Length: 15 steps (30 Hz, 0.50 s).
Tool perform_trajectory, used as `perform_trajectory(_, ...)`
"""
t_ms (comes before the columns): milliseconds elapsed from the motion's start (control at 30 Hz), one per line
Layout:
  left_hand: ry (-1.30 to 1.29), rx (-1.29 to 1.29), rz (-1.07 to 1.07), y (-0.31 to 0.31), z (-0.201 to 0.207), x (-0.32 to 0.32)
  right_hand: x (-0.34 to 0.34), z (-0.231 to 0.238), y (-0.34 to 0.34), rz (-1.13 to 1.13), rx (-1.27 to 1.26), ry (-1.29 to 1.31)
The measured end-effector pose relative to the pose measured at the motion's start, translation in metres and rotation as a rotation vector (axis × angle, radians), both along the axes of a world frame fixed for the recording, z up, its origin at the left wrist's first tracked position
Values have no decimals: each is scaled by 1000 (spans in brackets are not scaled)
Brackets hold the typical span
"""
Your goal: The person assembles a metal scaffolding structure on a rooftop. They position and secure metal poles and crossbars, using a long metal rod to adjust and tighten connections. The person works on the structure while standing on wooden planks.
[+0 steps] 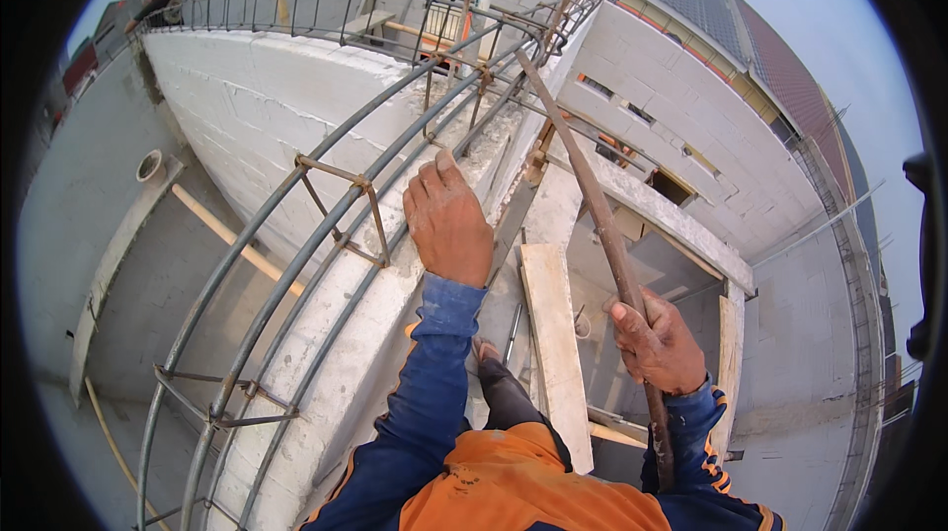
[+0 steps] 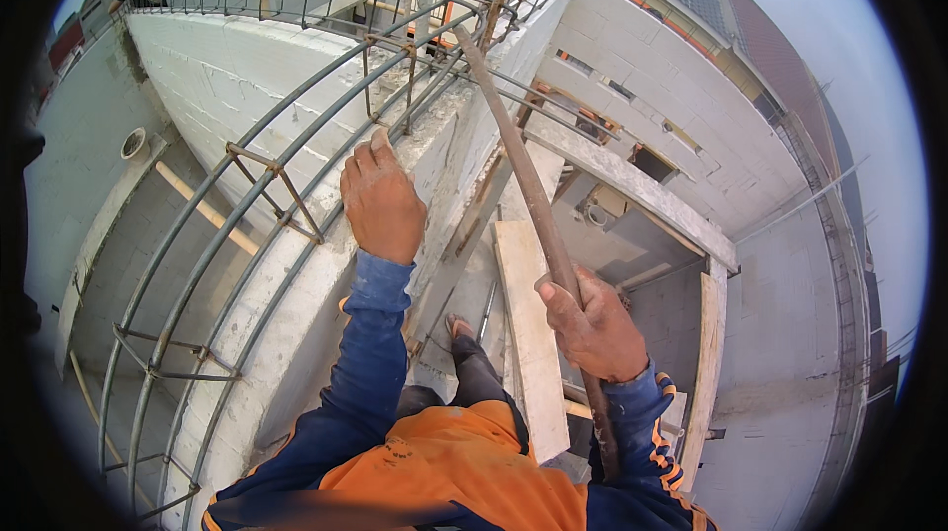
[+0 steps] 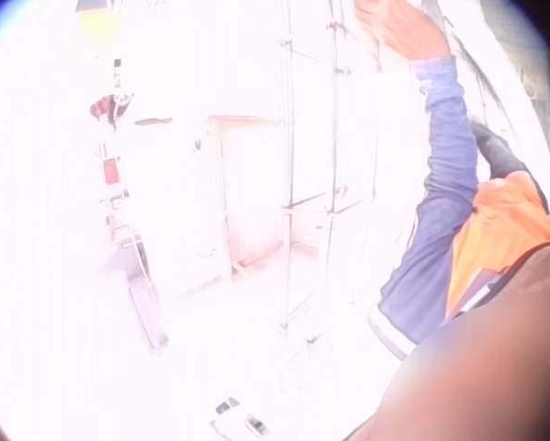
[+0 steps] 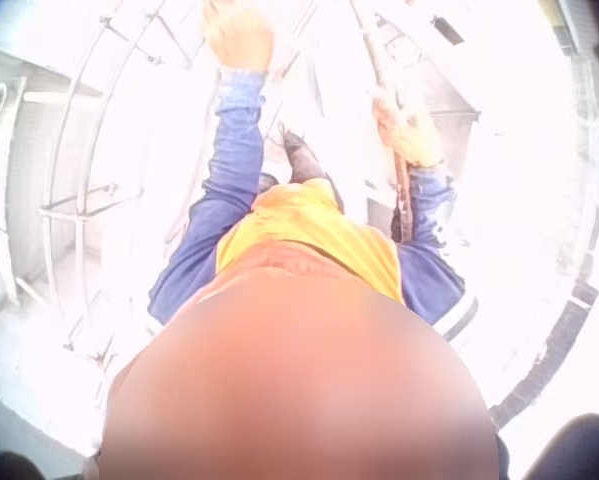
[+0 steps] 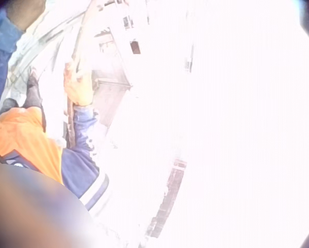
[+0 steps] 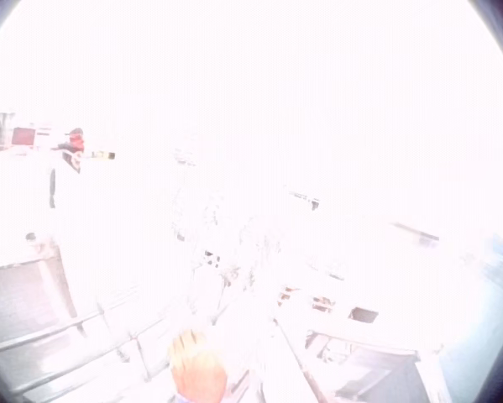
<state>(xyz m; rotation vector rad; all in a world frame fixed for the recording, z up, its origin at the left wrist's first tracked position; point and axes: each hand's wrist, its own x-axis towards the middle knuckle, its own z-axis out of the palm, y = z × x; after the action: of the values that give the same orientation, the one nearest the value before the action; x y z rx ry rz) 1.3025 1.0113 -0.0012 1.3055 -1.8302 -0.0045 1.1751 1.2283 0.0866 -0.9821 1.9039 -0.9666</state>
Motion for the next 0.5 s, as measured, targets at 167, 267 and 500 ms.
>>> perform_trajectory(167, -48, 8, 8, 1, 1, 0, -32, -3, 3, 110, 17, 91)
perform_trajectory(267, -60, 49, 7, 2, 0, -2, -59, -25, -3, 181, -18, 127)
perform_trajectory(500, -72, 129, -4, 4, 3, 1, -134, -103, -48, 92, -157, 357)
